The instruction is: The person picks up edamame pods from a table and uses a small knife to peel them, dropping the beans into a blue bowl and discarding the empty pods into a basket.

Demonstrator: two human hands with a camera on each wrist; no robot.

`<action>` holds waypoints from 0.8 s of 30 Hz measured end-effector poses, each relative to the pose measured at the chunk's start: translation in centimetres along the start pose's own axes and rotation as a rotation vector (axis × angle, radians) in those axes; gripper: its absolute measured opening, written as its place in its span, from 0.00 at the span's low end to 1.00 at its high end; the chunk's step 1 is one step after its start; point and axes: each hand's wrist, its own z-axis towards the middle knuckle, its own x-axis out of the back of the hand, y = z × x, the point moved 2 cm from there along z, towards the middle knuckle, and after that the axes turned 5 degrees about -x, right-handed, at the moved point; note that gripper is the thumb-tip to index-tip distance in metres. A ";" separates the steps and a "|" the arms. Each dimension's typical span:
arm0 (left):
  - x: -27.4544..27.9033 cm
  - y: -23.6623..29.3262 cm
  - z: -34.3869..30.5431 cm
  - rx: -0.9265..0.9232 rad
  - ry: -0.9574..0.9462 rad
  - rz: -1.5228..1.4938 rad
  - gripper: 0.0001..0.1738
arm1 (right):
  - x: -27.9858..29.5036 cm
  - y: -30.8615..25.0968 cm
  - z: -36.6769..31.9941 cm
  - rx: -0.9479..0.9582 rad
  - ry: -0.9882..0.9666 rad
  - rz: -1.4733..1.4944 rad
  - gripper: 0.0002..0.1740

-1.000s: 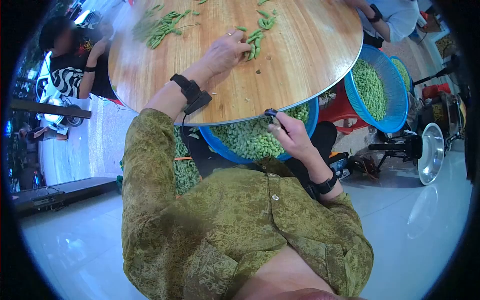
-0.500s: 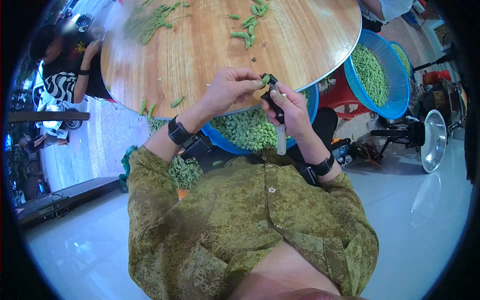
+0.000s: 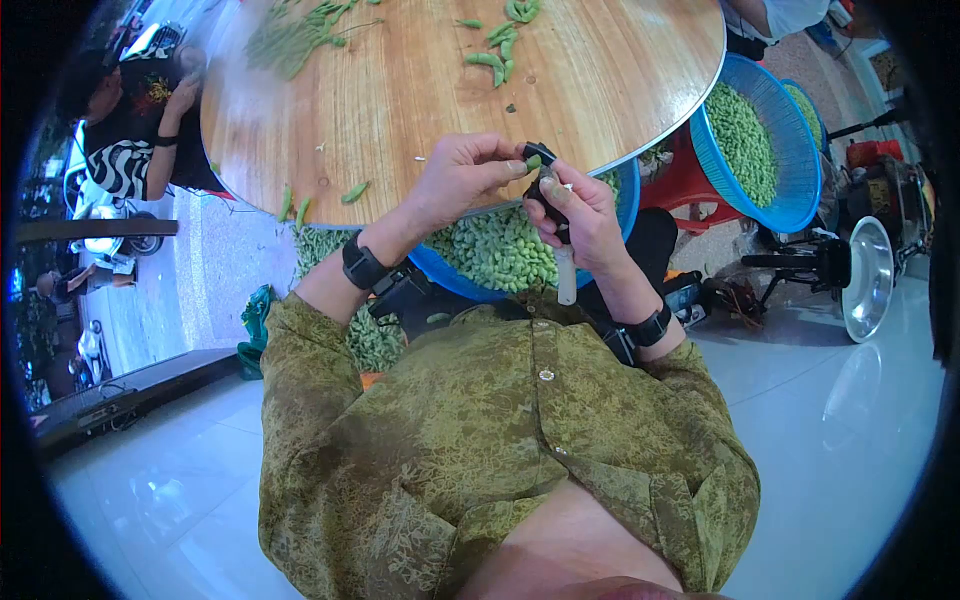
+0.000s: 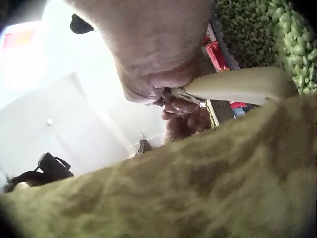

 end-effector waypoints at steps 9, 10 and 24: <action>0.2 -0.6 -0.1 0.249 -0.255 -0.592 0.08 | 0.6 0.3 -0.4 -0.076 -0.115 0.153 0.19; 0.0 -0.5 -0.2 0.267 -0.230 -0.585 0.08 | 0.6 0.3 -0.4 -0.076 -0.115 0.154 0.19; -1.7 2.1 -1.6 -0.709 -0.015 0.949 0.07 | 0.2 1.3 0.0 -0.225 -0.047 0.529 0.13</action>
